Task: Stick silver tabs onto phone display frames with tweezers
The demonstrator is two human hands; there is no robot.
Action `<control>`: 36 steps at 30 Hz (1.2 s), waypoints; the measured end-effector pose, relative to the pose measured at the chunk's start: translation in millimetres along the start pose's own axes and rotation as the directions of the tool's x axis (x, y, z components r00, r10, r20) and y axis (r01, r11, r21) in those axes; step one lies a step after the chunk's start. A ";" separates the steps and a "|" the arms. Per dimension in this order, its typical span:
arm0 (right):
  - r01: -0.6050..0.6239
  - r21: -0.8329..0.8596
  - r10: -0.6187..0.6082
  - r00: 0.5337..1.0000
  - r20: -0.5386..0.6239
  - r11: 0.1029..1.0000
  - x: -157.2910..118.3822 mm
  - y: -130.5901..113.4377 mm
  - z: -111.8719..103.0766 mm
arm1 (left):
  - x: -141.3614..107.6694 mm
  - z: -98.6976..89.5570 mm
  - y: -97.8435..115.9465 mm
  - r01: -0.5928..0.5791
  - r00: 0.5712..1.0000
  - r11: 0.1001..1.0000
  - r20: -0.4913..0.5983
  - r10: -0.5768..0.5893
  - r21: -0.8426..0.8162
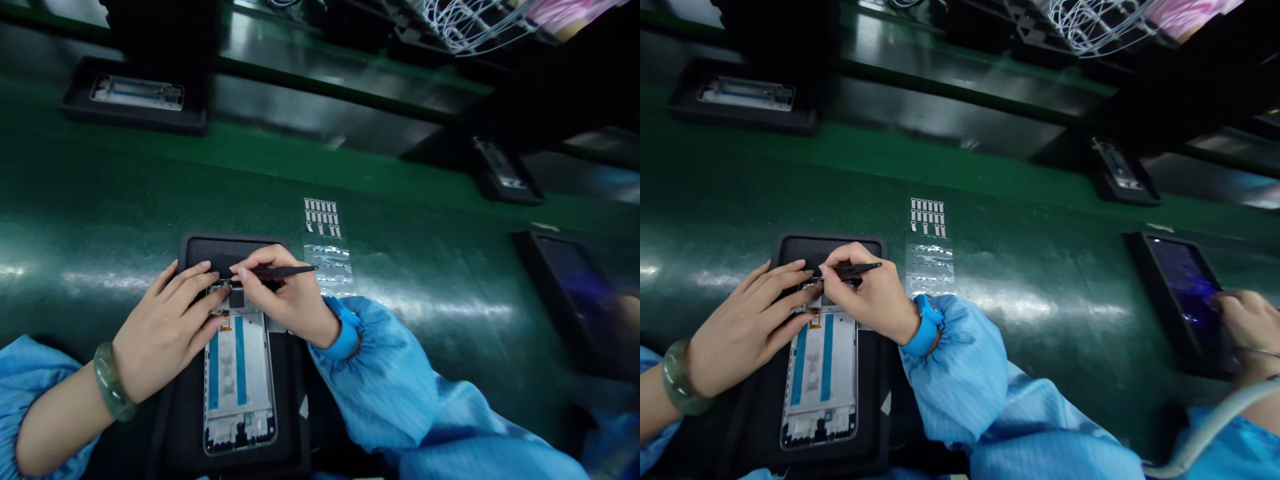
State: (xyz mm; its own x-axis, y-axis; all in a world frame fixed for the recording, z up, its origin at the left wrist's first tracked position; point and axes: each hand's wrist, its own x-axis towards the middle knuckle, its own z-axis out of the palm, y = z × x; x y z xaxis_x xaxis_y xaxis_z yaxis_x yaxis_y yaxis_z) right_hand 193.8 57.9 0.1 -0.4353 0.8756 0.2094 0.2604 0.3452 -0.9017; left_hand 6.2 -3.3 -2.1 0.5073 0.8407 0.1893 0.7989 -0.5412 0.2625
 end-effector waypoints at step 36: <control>0.182 -0.370 -0.180 0.983 0.041 0.911 5.4 -11.8 8.0 | -0.6 -1.1 0.2 0.021 1.000 0.999 0.002 -0.021 -0.029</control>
State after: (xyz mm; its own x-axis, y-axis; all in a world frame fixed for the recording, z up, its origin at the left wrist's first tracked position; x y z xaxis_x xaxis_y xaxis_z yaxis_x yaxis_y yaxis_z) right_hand 181.6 55.8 8.9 -0.5100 0.7845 0.3528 0.4767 0.5991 -0.6433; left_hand 5.7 -3.9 -1.1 0.4907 0.8521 0.1822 0.7999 -0.5234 0.2937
